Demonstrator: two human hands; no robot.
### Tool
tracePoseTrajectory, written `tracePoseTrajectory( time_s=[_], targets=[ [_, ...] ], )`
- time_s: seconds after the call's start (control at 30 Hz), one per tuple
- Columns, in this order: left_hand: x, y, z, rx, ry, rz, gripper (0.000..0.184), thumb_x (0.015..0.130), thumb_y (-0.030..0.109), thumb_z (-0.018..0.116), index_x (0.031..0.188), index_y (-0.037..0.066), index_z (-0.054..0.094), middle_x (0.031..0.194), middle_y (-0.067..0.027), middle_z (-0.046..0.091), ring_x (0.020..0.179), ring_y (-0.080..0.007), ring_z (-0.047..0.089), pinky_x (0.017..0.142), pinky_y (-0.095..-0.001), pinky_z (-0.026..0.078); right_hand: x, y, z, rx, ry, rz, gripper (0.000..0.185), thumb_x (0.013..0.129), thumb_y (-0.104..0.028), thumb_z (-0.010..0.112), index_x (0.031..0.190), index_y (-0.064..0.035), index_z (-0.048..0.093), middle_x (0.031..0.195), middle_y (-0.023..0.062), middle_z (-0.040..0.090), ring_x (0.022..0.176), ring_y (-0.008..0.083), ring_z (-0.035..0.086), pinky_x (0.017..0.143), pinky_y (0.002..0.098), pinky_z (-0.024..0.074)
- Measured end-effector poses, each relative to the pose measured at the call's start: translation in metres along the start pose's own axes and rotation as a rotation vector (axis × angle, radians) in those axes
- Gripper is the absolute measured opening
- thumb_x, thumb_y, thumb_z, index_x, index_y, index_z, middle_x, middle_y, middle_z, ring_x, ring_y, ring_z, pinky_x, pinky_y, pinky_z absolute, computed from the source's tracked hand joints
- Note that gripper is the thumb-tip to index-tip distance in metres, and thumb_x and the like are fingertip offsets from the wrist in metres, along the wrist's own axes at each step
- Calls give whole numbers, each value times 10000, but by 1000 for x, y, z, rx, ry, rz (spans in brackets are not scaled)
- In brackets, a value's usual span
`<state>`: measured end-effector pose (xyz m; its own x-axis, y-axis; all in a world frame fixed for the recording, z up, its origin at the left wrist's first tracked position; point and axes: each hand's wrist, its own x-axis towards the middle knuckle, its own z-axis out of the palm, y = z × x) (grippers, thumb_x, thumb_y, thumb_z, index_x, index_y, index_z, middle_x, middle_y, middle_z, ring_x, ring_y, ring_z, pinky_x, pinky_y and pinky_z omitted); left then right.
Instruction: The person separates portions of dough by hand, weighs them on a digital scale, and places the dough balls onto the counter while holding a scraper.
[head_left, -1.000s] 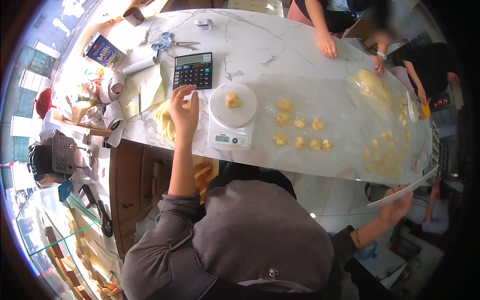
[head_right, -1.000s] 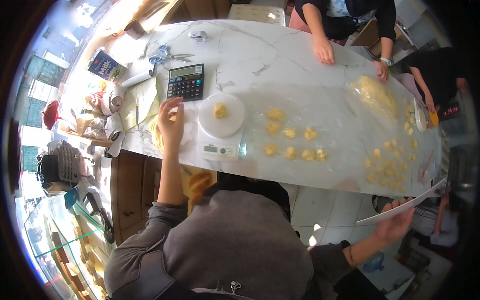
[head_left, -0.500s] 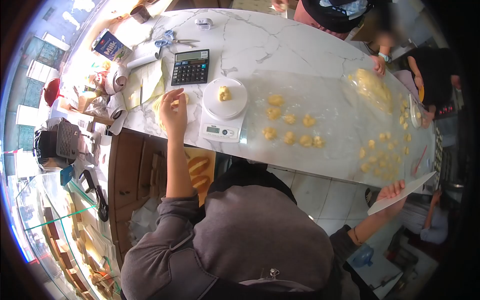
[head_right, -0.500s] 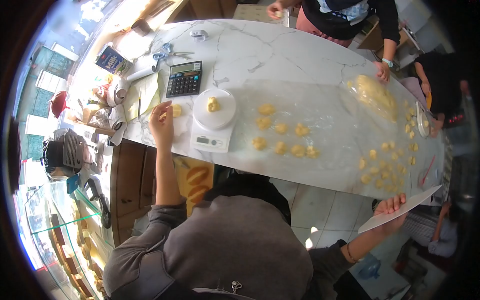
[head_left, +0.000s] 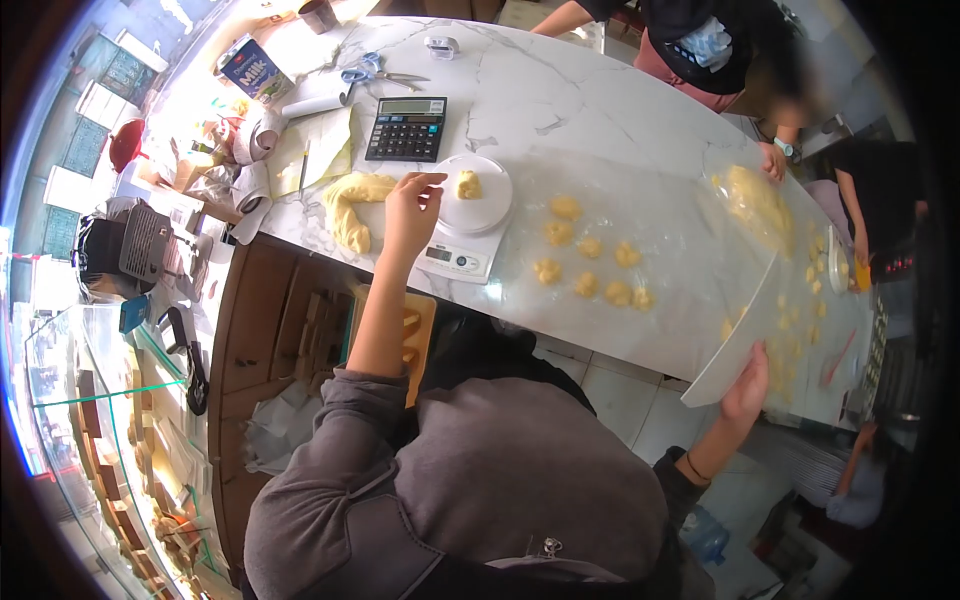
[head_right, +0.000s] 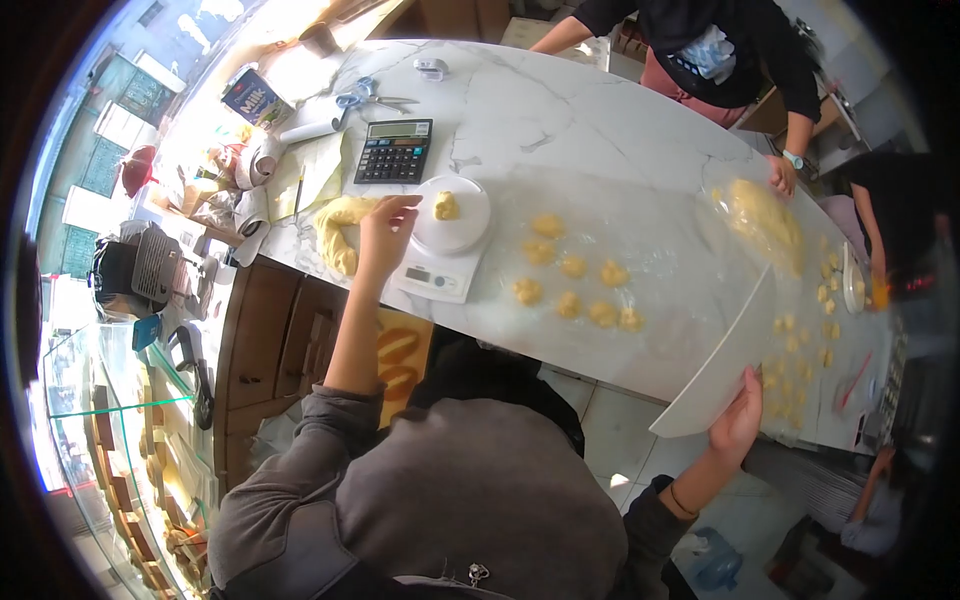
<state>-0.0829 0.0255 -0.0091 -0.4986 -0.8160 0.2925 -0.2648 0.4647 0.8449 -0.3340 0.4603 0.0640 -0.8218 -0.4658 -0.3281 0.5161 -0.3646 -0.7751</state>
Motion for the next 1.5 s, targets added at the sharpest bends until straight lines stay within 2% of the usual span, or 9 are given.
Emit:
tracePoseTrajectory(
  time_s=[0.13, 0.3, 0.5, 0.6, 0.73, 1.27, 1.37, 1.47, 1.5],
  targets=[
    [9, 4, 13, 48, -87, 17, 243, 712, 66, 694, 952, 43, 675, 922, -115, 634, 778, -198, 630, 668, -288, 504, 16, 12, 22, -23, -43, 16, 294, 902, -130, 480, 1176, -23, 479, 1113, 64, 567, 1023, 182, 539, 878, 329, 430],
    [17, -1, 22, 130, -136, 7, 225, 683, 77, 700, 903, 34, 675, 890, -118, 638, 754, -216, 629, 684, -310, 497, 19, 20, 57, -103, -74, 0, 337, 890, -107, 491, 1211, -12, 448, 1150, 68, 545, 1058, 177, 517, 910, 318, 406],
    [19, 3, 10, 117, 27, 20, 193, 722, 114, 704, 897, 41, 672, 879, -89, 652, 745, -158, 638, 650, -274, 478, 22, 24, 71, -128, -80, -21, 341, 883, -90, 496, 1209, -8, 439, 1147, 75, 541, 1059, 175, 515, 907, 309, 403],
    [19, 8, -10, 100, 150, -2, 165, 725, 93, 687, 859, 1, 658, 829, -112, 641, 707, -194, 629, 662, -296, 492, 26, 24, 67, -114, -97, -10, 327, 883, -88, 498, 1196, -10, 445, 1140, 73, 545, 1051, 173, 520, 901, 305, 405],
    [18, 5, -31, 142, 221, -39, 137, 752, 88, 665, 855, -2, 655, 818, -114, 643, 690, -183, 628, 642, -281, 487, 34, 24, 67, -135, -96, -16, 323, 883, -86, 498, 1193, -13, 443, 1134, 71, 548, 1044, 170, 525, 897, 302, 410],
    [26, -11, -46, 163, 223, -64, 127, 776, 86, 642, 864, -5, 653, 798, -112, 637, 682, -184, 628, 619, -276, 478, 37, 32, 78, -119, -111, -30, 316, 882, -76, 495, 1188, -10, 448, 1114, 72, 559, 1027, 171, 538, 892, 304, 420],
    [28, -6, -44, 156, 198, -61, 120, 798, 58, 604, 891, 3, 655, 836, -112, 634, 701, -190, 628, 635, -284, 487, 34, 31, 78, -115, -92, -36, 287, 889, -84, 486, 1168, -19, 464, 1099, 68, 566, 1017, 171, 542, 883, 306, 426],
    [27, 7, -35, 48, 48, -20, 154, 823, 23, 549, 934, 10, 655, 897, -119, 626, 717, -198, 631, 659, -295, 502, 33, 32, 63, -76, -78, -17, 262, 906, -111, 468, 1156, -35, 477, 1096, 61, 571, 1006, 172, 548, 872, 310, 434],
    [25, 12, -30, 22, -57, -52, 216, 836, -8, 496, 988, 17, 646, 1008, -131, 615, 824, -245, 624, 766, -326, 500, 33, 32, 54, -59, -73, -5, 256, 912, -122, 461, 1154, -40, 480, 1097, 59, 573, 1003, 173, 550, 867, 312, 437]
  ],
)
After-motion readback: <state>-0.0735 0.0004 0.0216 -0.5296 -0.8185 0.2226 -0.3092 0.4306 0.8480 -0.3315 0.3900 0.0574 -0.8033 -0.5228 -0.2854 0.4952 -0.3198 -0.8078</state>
